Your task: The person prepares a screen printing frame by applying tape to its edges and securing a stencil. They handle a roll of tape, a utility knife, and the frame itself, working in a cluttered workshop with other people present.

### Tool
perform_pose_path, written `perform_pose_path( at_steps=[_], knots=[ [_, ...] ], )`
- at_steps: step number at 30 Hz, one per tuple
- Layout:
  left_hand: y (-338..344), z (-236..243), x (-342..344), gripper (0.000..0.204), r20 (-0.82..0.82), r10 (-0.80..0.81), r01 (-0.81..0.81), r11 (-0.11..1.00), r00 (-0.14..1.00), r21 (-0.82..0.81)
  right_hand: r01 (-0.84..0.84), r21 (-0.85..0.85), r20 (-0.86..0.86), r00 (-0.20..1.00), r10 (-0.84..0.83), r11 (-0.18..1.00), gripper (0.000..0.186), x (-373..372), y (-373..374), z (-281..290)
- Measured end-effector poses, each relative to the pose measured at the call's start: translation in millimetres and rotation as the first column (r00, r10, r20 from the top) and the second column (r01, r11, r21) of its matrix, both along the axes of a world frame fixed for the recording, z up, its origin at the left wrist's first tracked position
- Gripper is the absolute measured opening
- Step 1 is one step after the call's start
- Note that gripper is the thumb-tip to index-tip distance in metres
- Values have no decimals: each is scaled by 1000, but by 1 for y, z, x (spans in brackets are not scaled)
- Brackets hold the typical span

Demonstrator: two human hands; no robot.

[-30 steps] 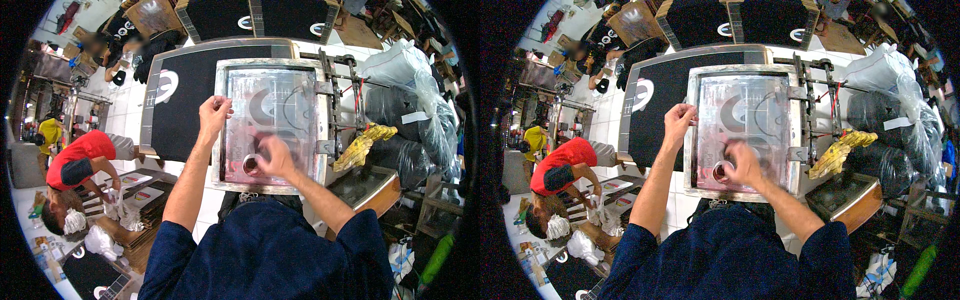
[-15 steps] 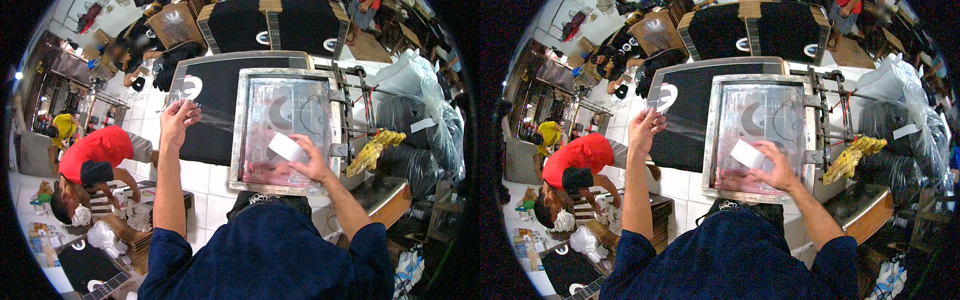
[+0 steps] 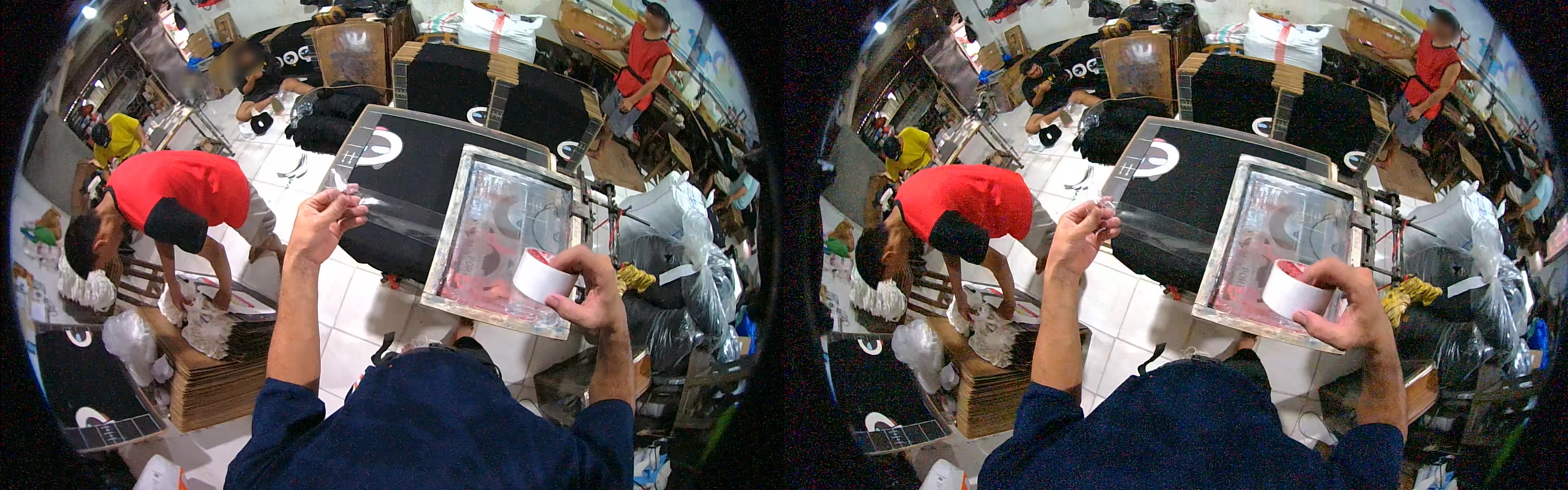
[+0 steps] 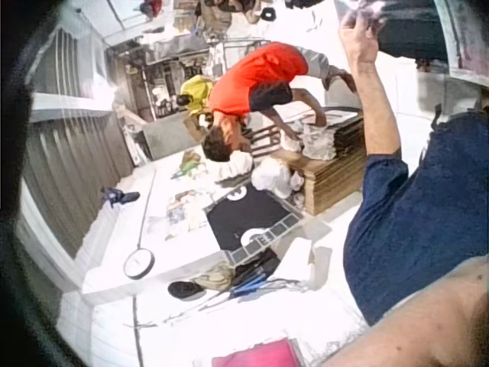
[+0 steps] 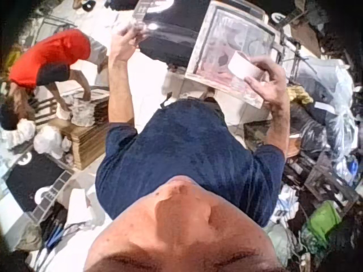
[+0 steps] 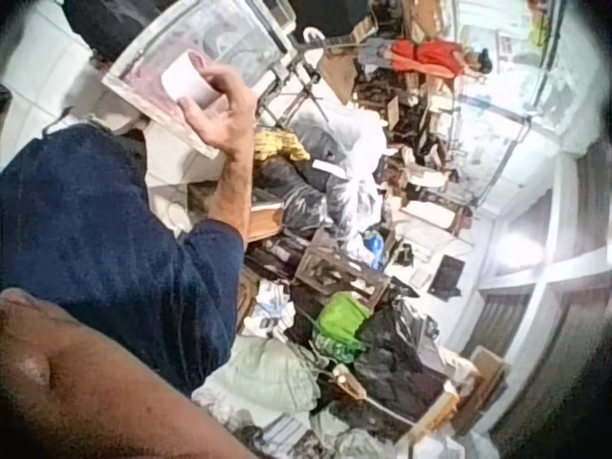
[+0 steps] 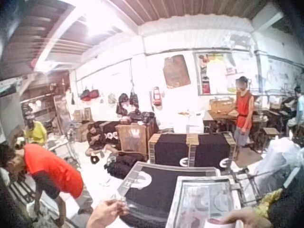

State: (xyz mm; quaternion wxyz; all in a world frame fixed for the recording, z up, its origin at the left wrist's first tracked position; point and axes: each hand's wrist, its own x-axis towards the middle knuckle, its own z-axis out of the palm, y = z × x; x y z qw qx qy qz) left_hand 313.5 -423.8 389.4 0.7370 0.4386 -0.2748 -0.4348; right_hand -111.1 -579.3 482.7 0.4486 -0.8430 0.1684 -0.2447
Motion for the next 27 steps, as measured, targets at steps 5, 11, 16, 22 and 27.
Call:
perform_pose_path(
  at_steps=[5, 11, 16, 22, 27],
  knots=[
    [34, 5, -6, 26, 45, -3, 4, 1000, 999, -14, 24, 115, -390, 921, 23, 993, 74, 15, 43, 16],
    [33, -3, -40, 30, 161, 127, -129, 992, 979, 5, 2, -20, -629, 777, -14, 1000, 60, 35, 90, -34],
    [29, -12, -64, 31, 344, 245, -233, 969, 906, -76, 70, 205, -697, 710, 96, 976, 42, 15, 99, -44],
    [11, -12, -89, 36, 265, 125, -111, 992, 956, -67, 185, 72, -618, 779, -102, 980, 32, -18, 93, -53],
    [-13, -9, -115, 34, 42, -13, 15, 999, 999, -35, 245, 386, -450, 892, -51, 889, 25, -73, 70, -58]
  ],
)
